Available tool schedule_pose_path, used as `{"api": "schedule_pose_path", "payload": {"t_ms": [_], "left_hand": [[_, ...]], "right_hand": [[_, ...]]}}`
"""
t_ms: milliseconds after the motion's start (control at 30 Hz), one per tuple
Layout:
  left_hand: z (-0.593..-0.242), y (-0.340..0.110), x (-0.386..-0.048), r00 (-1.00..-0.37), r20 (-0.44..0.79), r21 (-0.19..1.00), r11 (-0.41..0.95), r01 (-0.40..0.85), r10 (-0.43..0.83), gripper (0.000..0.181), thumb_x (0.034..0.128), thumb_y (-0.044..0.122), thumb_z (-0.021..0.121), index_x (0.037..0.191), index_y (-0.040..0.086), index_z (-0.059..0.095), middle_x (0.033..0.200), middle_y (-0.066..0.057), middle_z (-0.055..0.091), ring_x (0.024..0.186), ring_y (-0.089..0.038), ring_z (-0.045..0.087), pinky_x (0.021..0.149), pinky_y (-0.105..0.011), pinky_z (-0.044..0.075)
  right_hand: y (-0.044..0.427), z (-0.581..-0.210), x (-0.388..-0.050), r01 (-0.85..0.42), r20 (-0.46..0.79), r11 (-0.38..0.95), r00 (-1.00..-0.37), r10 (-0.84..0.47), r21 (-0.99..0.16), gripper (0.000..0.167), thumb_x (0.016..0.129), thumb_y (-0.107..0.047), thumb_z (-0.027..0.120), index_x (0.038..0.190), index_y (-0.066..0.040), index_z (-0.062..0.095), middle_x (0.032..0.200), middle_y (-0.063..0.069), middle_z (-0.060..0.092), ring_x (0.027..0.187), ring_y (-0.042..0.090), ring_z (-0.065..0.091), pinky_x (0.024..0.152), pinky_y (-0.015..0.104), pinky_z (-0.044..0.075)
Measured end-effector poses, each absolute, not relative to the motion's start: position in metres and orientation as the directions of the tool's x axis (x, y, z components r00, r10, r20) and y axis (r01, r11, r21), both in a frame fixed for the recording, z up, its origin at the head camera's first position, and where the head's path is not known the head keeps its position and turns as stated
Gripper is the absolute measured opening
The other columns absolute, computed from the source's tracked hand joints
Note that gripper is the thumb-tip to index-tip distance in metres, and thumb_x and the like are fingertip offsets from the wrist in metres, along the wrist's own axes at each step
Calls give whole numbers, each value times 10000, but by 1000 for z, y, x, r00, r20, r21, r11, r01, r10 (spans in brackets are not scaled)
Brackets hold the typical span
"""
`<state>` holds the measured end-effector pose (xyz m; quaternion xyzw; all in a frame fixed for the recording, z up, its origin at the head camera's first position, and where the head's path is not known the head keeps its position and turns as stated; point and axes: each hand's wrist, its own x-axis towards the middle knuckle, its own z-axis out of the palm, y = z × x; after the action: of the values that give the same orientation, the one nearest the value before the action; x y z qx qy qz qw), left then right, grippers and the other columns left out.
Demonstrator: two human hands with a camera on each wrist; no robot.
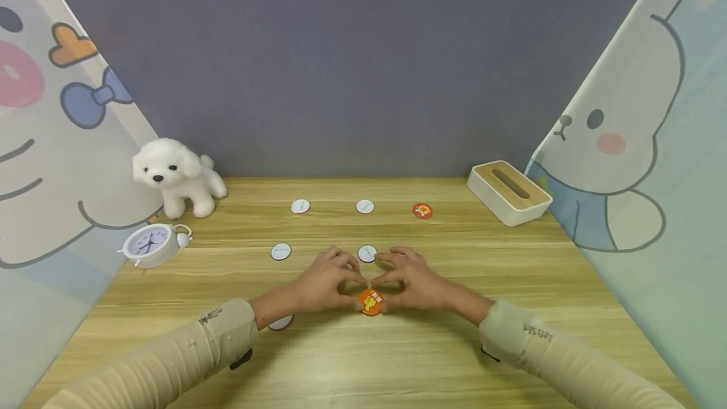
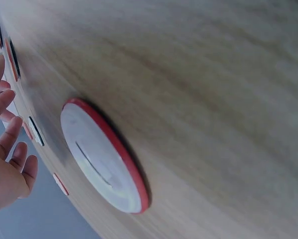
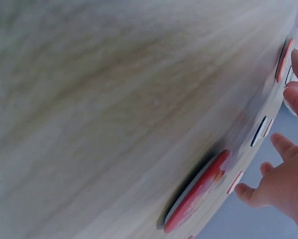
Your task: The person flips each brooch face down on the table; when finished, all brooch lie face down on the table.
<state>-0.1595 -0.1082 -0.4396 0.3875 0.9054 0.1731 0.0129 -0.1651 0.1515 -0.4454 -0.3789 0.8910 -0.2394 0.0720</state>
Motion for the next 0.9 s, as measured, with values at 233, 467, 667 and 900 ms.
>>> {"api": "schedule_pose_path", "payload": {"t_ms": [233, 467, 667, 900], "left_hand": [[-444, -106, -160, -683, 83, 309, 633, 710, 725, 395, 830, 545, 758, 1128, 287, 770, 1188, 63, 596, 1148, -173, 435, 978, -451, 377], [-445, -104, -158, -680, 72, 295, 636, 713, 730, 402, 834, 549, 747, 1129, 277, 776, 1210, 60, 606, 1172, -172, 428, 970, -427, 373], [-447, -104, -158, -688, 73, 290, 645, 707, 722, 411, 835, 558, 741, 1135, 279, 775, 1218, 64, 606, 1181, -163, 425, 991, -424, 364], [-447, -103, -156, -682, 89, 282, 638, 716, 726, 415, 832, 553, 742, 1127, 263, 778, 1220, 67, 605, 1190, -165, 425, 999, -412, 365]], "right_hand": [[149, -446, -163, -640, 49, 592, -698, -714, -491, 439, 787, -437, 836, 1190, -284, 752, 1549, 79, 460, 1455, 433, 258, 1116, 724, 174], [146, -445, -161, -638, 42, 589, -695, -718, -496, 418, 807, -432, 823, 1182, -258, 758, 1558, 87, 447, 1462, 438, 244, 1113, 728, 169], [145, -444, -161, -635, 28, 600, -697, -716, -487, 419, 814, -442, 814, 1177, -239, 761, 1558, 82, 445, 1466, 436, 242, 1115, 720, 182], [144, -444, -161, -636, 24, 597, -694, -720, -490, 422, 811, -434, 817, 1168, -214, 764, 1559, 91, 441, 1464, 438, 246, 1106, 727, 191]]}}
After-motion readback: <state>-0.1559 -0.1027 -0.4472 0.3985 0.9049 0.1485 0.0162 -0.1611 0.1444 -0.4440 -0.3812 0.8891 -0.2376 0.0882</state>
